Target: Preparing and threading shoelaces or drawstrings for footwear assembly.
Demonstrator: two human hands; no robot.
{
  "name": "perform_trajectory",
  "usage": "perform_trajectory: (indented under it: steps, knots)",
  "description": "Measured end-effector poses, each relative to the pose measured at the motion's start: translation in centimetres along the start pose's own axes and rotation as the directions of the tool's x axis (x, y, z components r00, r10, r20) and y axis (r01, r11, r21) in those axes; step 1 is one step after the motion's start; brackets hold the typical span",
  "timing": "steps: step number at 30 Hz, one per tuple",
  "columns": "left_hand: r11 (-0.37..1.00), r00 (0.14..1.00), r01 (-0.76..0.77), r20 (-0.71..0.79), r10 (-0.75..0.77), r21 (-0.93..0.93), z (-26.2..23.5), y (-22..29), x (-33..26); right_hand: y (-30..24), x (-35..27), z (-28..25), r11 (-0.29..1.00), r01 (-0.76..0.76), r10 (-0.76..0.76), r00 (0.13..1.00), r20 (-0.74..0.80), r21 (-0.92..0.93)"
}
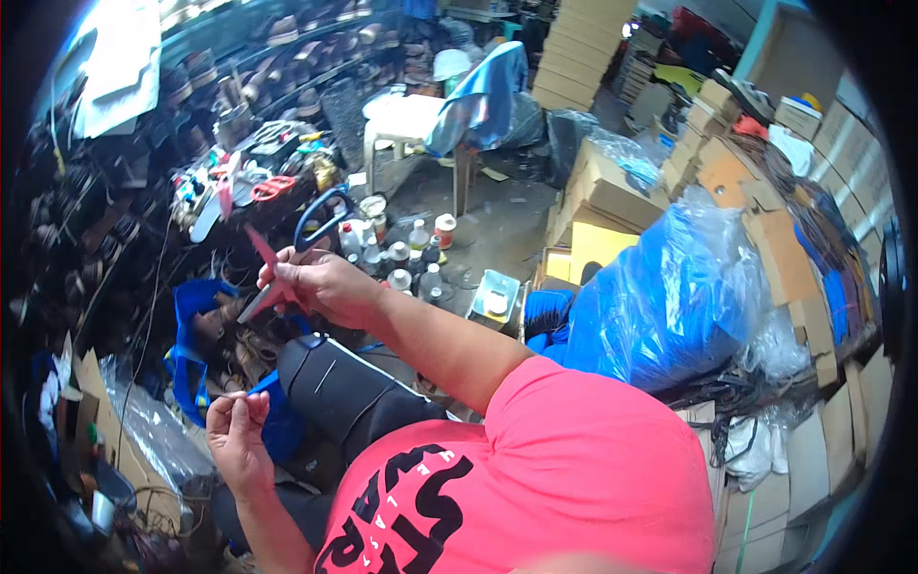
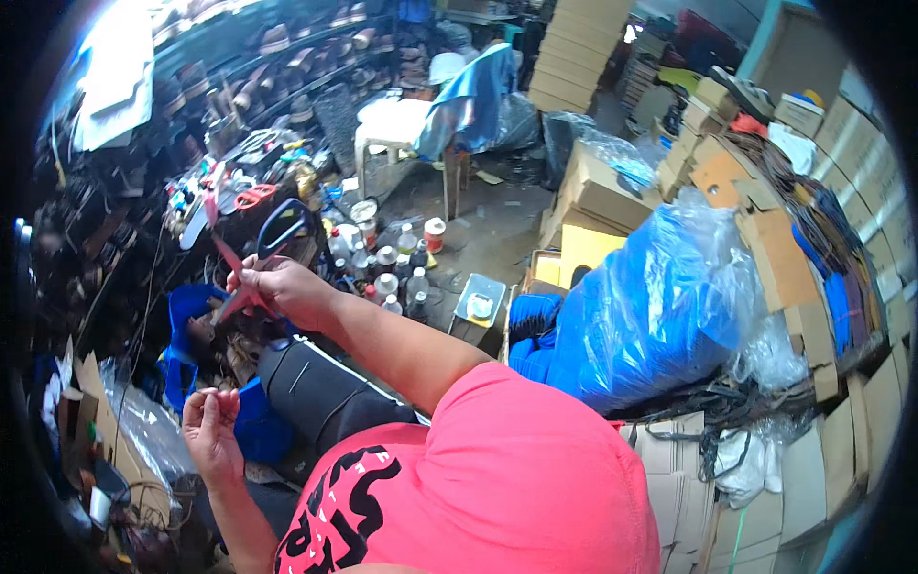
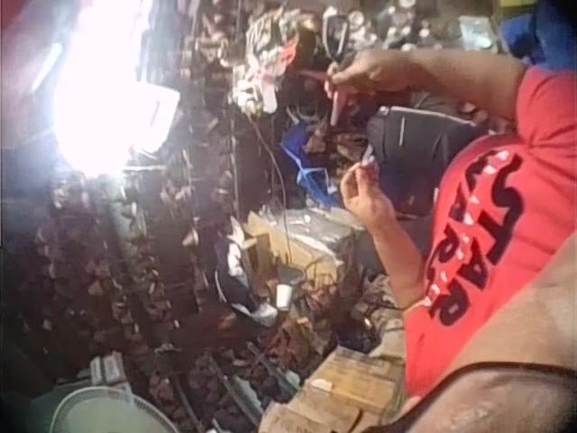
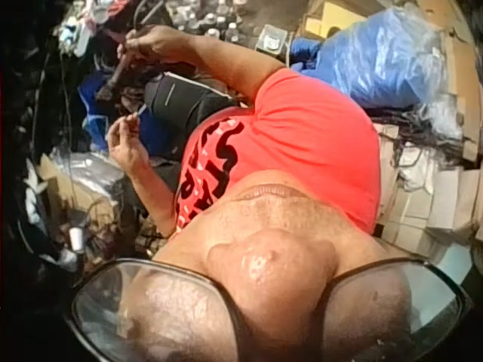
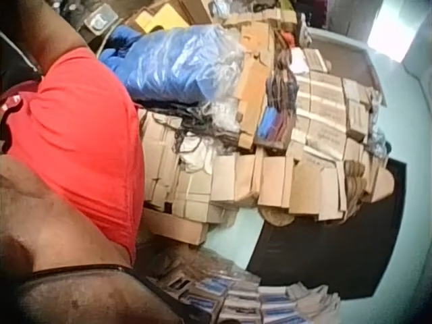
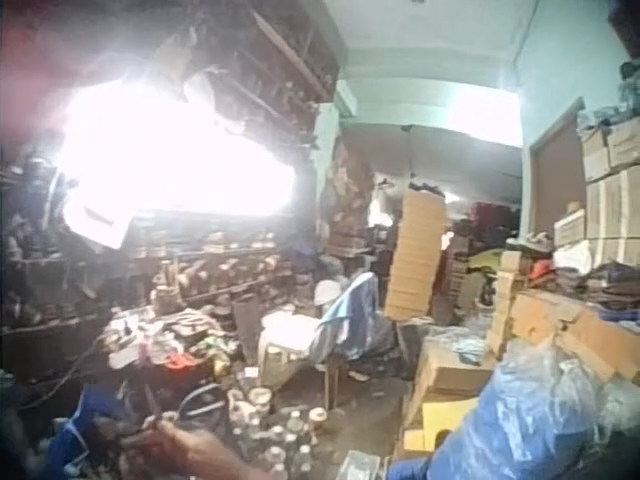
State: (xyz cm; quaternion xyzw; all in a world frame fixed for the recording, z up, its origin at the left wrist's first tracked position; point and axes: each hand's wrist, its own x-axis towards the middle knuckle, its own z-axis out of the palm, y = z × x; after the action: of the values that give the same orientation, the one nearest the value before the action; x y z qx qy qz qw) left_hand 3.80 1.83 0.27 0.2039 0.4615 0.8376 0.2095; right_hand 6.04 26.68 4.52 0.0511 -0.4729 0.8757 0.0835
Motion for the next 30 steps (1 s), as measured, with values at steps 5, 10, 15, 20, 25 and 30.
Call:
perform_trajectory:
  steps: [5,10,15,20,25,30]
  knots:
    - [0.997,0.998,0.064,0.008,-0.064,0.046,0.2,0.0,1.6,-2.8,-2.2,-1.7,0.931,0.044,-0.044,0.999,0.009,-0.364]
    - [0.992,0.996,0.079,0.042,-0.083,0.095,1.2,-1.1,2.1,-1.9,-2.9,-2.5,0.921,-0.032,-0.002,0.996,-0.086,-0.388]
    - [0.981,0.999,0.032,0.015,-0.035,0.192,1.9,-1.1,1.7,-0.8,-3.2,-1.9,0.889,-0.120,0.080,0.991,-0.108,-0.442]
    - [0.941,0.991,0.116,-0.106,-0.086,0.319,2.6,-1.5,0.6,0.8,-3.1,-2.0,0.909,-0.221,0.208,0.975,-0.074,-0.353]
    - [0.989,0.982,0.069,-0.183,-0.044,0.133,2.2,-1.6,0.3,1.3,-3.4,-0.2,0.894,-0.234,0.243,0.970,-0.025,-0.382]
    - [0.994,0.982,0.105,-0.156,-0.107,-0.018,0.9,-1.3,-1.0,3.6,-3.0,1.0,0.895,-0.325,0.343,0.939,0.005,-0.306]
